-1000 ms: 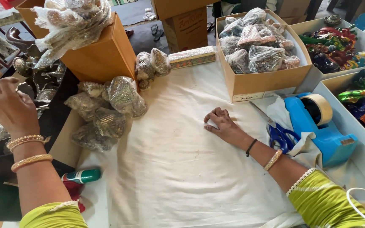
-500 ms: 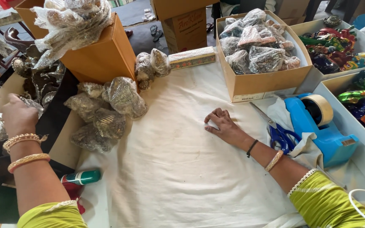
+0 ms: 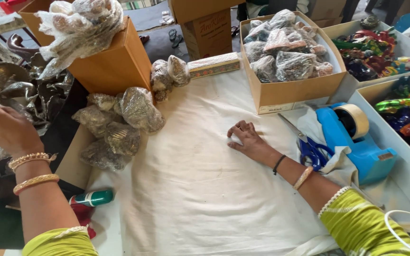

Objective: The person unwraps a silver decorative item from bubble wrap, wipes it with a cloth, and then re-wraps it using a fresh sheet of bubble wrap. They secure the wrapping by folding the edges and applying tape.

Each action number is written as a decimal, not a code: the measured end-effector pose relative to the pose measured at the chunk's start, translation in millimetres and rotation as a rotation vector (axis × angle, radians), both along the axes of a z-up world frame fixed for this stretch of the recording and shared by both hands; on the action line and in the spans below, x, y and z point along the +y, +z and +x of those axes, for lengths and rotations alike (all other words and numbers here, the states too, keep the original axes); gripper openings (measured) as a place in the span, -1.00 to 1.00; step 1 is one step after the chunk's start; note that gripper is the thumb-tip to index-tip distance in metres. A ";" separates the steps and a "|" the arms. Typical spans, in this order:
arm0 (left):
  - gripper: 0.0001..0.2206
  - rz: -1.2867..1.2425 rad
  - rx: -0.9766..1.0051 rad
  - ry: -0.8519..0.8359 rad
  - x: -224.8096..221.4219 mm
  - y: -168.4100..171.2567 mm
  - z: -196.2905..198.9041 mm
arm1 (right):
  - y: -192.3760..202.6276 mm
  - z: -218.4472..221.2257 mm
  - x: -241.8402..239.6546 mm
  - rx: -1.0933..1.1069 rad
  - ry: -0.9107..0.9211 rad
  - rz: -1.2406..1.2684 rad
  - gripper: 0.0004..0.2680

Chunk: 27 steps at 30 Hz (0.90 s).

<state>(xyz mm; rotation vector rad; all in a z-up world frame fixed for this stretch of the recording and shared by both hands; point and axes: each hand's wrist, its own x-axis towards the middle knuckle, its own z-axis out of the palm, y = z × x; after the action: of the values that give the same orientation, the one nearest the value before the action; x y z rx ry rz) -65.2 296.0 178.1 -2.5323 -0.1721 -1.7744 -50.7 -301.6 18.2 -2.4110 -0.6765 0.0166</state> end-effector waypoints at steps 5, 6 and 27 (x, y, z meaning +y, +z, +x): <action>-0.85 0.169 -0.054 0.112 35.5 -25.8 7.0 | -8.6 3.1 1.4 -0.023 0.013 -0.001 -0.77; -0.78 0.104 0.011 0.168 47.0 -33.7 11.3 | -13.1 5.3 0.8 -0.032 0.027 -0.004 -0.78; -0.50 -0.558 0.235 -0.951 -365.9 -97.5 -15.9 | 8.0 8.9 -38.9 -0.328 0.233 -0.215 -0.78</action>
<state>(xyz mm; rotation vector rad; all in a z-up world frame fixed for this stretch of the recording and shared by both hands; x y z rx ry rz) -81.1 -69.9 80.7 -3.5823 0.7856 -1.7723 -41.8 -340.5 26.2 -2.5510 -1.1557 -0.2248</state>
